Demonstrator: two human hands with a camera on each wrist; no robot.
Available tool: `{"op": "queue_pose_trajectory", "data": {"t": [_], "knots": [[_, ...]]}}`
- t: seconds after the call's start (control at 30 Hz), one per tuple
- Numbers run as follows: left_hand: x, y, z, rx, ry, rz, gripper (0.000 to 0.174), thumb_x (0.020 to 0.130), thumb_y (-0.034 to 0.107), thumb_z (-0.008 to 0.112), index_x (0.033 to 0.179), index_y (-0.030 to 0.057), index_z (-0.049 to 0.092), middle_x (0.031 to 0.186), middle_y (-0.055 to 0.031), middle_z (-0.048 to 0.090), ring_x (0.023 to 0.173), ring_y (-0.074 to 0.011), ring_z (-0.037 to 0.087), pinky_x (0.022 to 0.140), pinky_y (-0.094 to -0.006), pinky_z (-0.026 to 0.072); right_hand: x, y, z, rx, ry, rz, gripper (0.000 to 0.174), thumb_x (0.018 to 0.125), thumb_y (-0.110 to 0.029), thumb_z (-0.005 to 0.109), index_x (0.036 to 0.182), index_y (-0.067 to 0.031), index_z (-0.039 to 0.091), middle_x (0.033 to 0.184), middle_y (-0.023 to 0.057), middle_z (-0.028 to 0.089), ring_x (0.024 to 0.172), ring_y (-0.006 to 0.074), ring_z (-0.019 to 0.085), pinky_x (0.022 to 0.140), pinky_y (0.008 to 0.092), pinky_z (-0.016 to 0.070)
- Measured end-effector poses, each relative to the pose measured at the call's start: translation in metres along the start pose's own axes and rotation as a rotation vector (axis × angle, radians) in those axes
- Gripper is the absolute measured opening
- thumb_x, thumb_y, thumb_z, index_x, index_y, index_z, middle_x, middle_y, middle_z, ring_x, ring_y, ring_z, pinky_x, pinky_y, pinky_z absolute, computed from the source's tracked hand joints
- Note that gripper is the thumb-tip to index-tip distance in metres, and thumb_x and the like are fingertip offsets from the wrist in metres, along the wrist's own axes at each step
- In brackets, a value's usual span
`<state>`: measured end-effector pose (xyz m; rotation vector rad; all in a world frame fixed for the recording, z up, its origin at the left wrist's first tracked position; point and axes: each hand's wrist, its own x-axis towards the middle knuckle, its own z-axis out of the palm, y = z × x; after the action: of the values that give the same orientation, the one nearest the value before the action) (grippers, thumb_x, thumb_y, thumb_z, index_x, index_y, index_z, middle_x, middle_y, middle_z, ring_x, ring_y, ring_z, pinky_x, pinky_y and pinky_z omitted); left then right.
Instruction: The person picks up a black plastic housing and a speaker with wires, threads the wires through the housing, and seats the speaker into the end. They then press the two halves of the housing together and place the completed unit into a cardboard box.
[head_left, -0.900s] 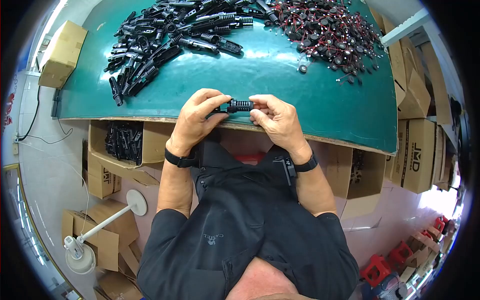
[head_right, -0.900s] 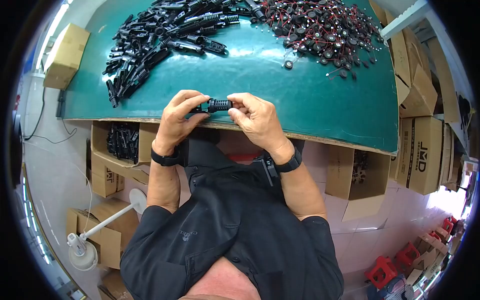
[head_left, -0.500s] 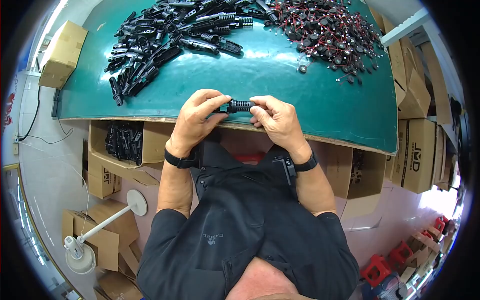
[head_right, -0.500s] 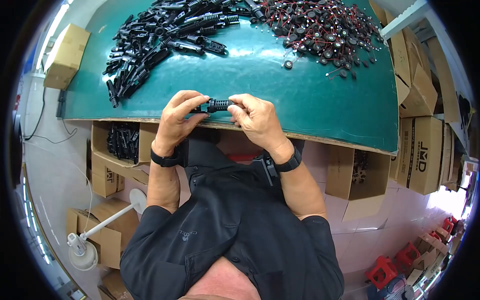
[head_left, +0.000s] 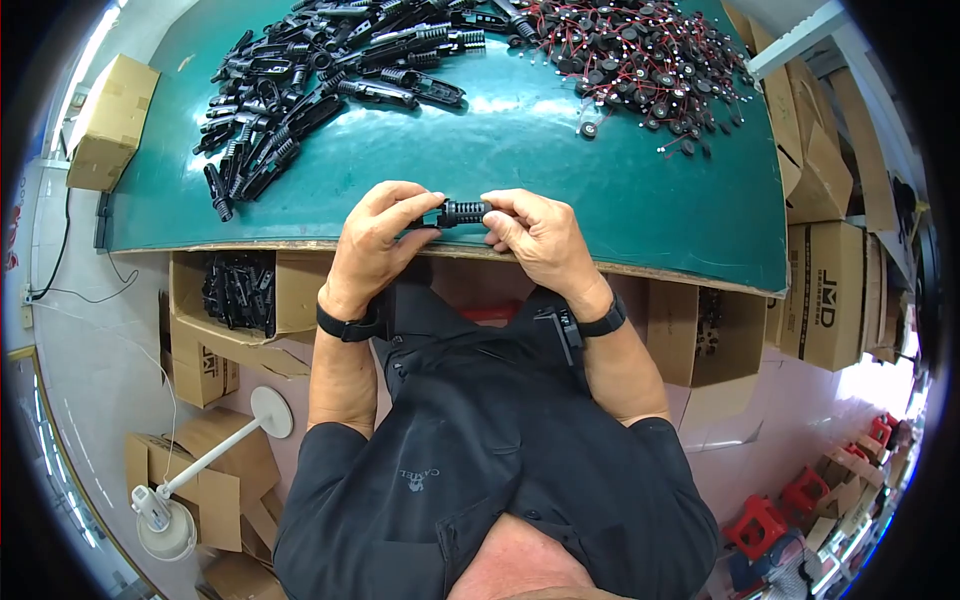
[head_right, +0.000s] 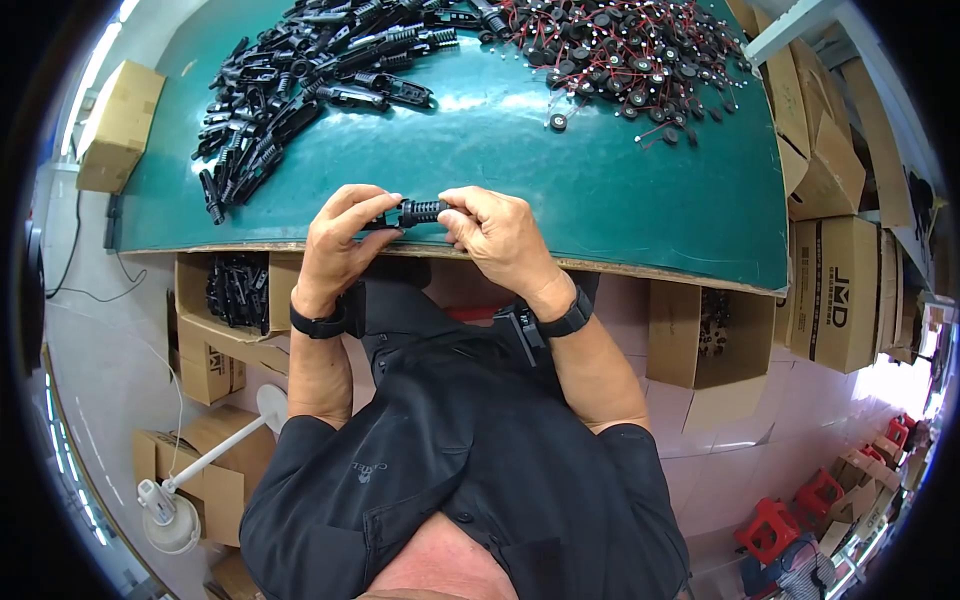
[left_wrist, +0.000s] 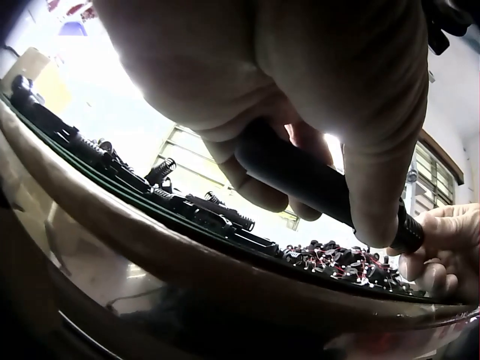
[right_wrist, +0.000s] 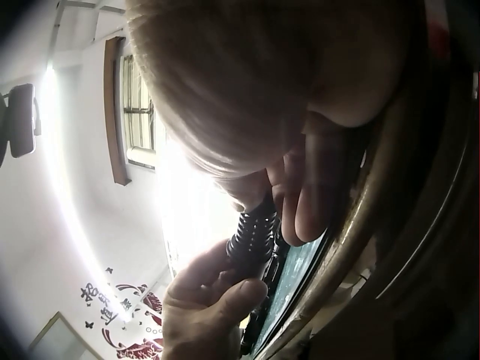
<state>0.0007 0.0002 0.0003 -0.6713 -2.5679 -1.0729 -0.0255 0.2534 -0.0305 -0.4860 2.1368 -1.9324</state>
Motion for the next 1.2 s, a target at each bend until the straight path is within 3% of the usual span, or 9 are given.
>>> {"op": "queue_pose_trajectory", "data": {"t": [0.4, 0.57, 0.7, 0.77, 0.93, 1.2], "knots": [[0.019, 0.014, -0.017, 0.026, -0.144, 0.051, 0.049, 0.076, 0.000, 0.090, 0.124, 0.0062, 0.078, 0.112, -0.0117, 0.072, 0.093, -0.0287, 0.074, 0.077, -0.0372, 0.0615, 0.002, 0.007, -0.009, 0.233, -0.075, 0.103, 0.027, 0.104, -0.009, 0.075, 0.128, 0.0035, 0.073, 0.095, 0.0074, 0.079, 0.082, 0.0106, 0.076, 0.070, 0.0251, 0.0637], [0.031, 0.017, -0.049, 0.091, -0.263, 0.053, 0.054, 0.074, 0.000, 0.091, 0.126, 0.0087, 0.079, 0.109, -0.0113, 0.073, 0.093, -0.0291, 0.073, 0.077, -0.0368, 0.0606, 0.000, 0.011, -0.003, 0.092, -0.058, -0.061, 0.029, 0.103, -0.008, 0.077, 0.128, 0.0037, 0.073, 0.096, 0.0069, 0.078, 0.081, 0.0105, 0.076, 0.070, 0.0245, 0.0634], [0.056, 0.015, -0.090, 0.423, -0.454, 0.048, 0.045, 0.075, 0.006, 0.091, 0.118, 0.0075, 0.079, 0.106, -0.0115, 0.072, 0.091, -0.0326, 0.072, 0.077, -0.0401, 0.0596, -0.003, 0.003, -0.003, 0.178, 0.053, -0.028, 0.030, 0.101, -0.008, 0.079, 0.129, 0.0028, 0.073, 0.097, 0.0062, 0.078, 0.081, 0.0091, 0.074, 0.070, 0.0241, 0.0625], [0.075, 0.015, -0.097, 0.562, -0.603, 0.032, 0.041, 0.075, 0.008, 0.091, 0.114, 0.0064, 0.078, 0.105, -0.0122, 0.071, 0.092, -0.0348, 0.072, 0.078, -0.0424, 0.0593, -0.003, 0.008, -0.003, 0.107, 0.064, -0.113, 0.030, 0.100, -0.008, 0.080, 0.127, 0.0021, 0.074, 0.096, 0.0061, 0.077, 0.080, 0.0084, 0.072, 0.070, 0.0243, 0.0610], [0.095, 0.016, -0.079, 0.679, -0.748, 0.073, 0.039, 0.075, 0.009, 0.088, 0.112, 0.0047, 0.075, 0.105, -0.0138, 0.072, 0.095, -0.0373, 0.073, 0.080, -0.0444, 0.0605, -0.006, 0.007, -0.001, 0.018, 0.110, -0.220, 0.028, 0.098, -0.007, 0.082, 0.124, 0.0013, 0.075, 0.095, 0.0065, 0.077, 0.077, 0.0076, 0.069, 0.069, 0.0245, 0.0580], [0.108, 0.007, -0.067, 0.653, -0.804, -0.028, 0.045, 0.074, 0.005, 0.085, 0.118, 0.0049, 0.073, 0.108, -0.0154, 0.073, 0.096, -0.0386, 0.074, 0.083, -0.0447, 0.0620, -0.006, 0.003, -0.003, 0.060, 0.113, -0.239, 0.026, 0.097, -0.005, 0.082, 0.121, 0.0016, 0.076, 0.096, 0.0070, 0.076, 0.075, 0.0085, 0.069, 0.068, 0.0246, 0.0570]]}}
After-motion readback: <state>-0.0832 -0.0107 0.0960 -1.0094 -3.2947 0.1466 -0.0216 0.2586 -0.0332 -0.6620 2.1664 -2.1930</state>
